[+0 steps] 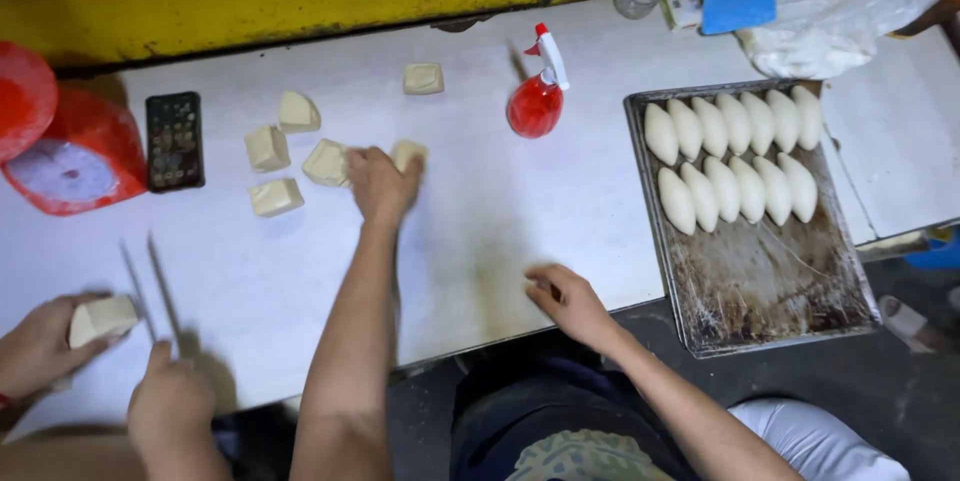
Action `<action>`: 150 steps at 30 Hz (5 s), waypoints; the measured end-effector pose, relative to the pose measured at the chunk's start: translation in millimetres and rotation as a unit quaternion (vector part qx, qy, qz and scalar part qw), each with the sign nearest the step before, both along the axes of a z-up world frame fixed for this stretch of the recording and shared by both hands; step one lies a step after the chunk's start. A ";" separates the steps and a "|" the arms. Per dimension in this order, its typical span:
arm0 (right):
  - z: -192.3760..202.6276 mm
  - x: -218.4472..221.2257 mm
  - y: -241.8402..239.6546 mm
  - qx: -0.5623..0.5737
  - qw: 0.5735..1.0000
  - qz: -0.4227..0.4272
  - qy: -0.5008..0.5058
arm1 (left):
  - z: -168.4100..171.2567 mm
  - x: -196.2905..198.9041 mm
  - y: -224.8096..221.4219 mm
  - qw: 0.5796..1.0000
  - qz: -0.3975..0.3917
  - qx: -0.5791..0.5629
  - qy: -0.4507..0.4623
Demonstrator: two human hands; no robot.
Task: A person in a bakery environment cuts dough into portions and shapes them into oval buns before placing them on a baking tray.
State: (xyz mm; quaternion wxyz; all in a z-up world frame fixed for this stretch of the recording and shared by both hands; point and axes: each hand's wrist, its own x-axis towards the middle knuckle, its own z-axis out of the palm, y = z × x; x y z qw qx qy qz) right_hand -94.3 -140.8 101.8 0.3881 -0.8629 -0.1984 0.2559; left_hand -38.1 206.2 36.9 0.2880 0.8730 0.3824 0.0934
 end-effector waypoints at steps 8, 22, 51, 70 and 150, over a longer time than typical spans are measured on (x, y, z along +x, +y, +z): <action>13.0 57.0 13.6 0.157 0.978 -0.099 0.095 | 38.4 -72.4 -169.4 0.765 -0.150 -0.592 -0.205; -26.1 20.7 -11.2 0.086 0.993 -0.069 0.044 | 19.1 -71.2 -245.6 0.871 0.096 -0.414 -0.246; -33.1 62.6 -14.5 -0.126 0.913 0.205 -0.331 | -28.8 -72.2 -188.0 0.947 -0.282 0.124 -0.093; -53.2 53.2 27.6 -0.090 0.905 0.113 -0.400 | 7.2 -93.6 -182.9 0.912 -0.278 0.292 -0.070; -83.8 110.9 72.9 -0.076 0.954 0.011 -0.290 | -0.5 -59.5 -206.0 0.975 -0.218 -0.001 -0.036</action>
